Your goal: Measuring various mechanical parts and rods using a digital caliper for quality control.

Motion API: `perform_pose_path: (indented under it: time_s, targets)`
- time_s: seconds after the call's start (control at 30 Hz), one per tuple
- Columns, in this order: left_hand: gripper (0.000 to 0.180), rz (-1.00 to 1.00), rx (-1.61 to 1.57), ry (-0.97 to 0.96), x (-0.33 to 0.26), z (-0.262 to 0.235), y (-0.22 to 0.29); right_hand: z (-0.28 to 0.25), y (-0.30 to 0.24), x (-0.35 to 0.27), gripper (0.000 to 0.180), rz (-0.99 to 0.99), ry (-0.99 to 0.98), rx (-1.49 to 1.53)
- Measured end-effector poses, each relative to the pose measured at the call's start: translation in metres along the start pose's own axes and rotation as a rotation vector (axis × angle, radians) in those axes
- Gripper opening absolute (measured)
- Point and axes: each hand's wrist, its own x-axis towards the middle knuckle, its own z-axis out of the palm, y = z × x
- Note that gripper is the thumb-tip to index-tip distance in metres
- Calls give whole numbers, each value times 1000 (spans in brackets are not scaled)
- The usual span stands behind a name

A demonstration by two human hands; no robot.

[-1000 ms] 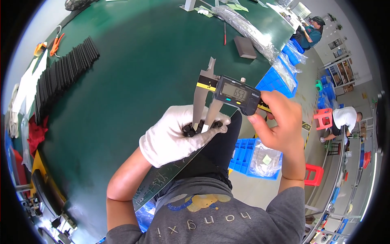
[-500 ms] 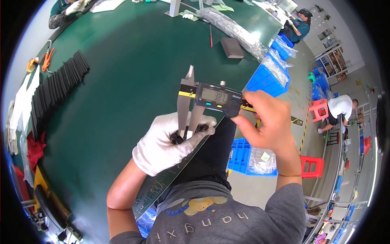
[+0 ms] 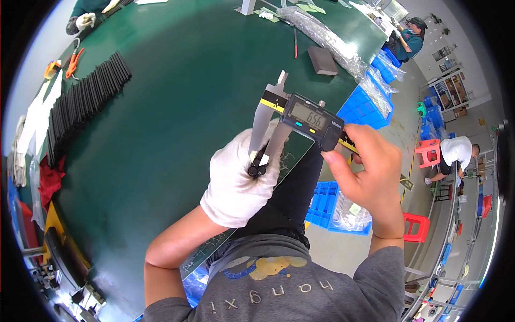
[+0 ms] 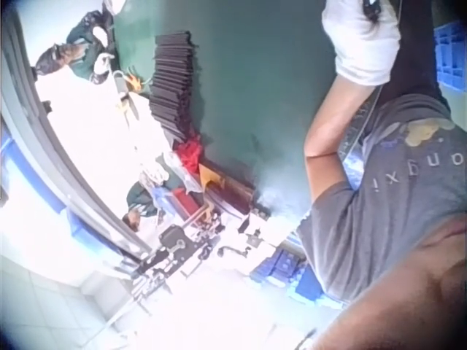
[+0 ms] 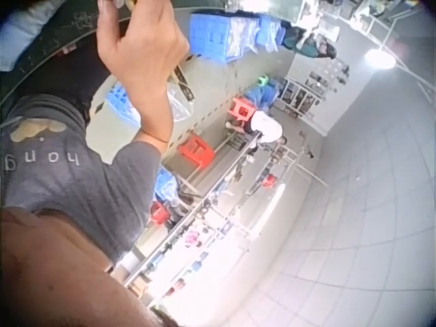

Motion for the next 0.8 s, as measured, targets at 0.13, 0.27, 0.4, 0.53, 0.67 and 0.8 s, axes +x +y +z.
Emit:
perform_pose_path:
  time_s: [0.13, 0.27, 0.4, 0.53, 0.67, 0.8]
  targets:
    - [19, 64, 128, 63, -1, 2, -4, -6, -7, 0, 30, 42, -4, -71]
    - [34, 269, 174, 137, 1, 5, -14, -6, -7, -2, 30, 25, 26, -109]
    - [31, 163, 152, 96, -1, 3, -15, 2, -3, -5, 30, 34, 32, -86]
    - [35, 135, 207, 96, -2, 2, -14, 4, 0, -10, 31, 50, 9, 7]
    - [42, 149, 165, 49, 1, -3, -7, 2, 0, -14, 31, 73, -20, 69]
    - [20, 88, 135, 120, 0, 0, -5, 4, 0, -13, 29, 77, -28, 77]
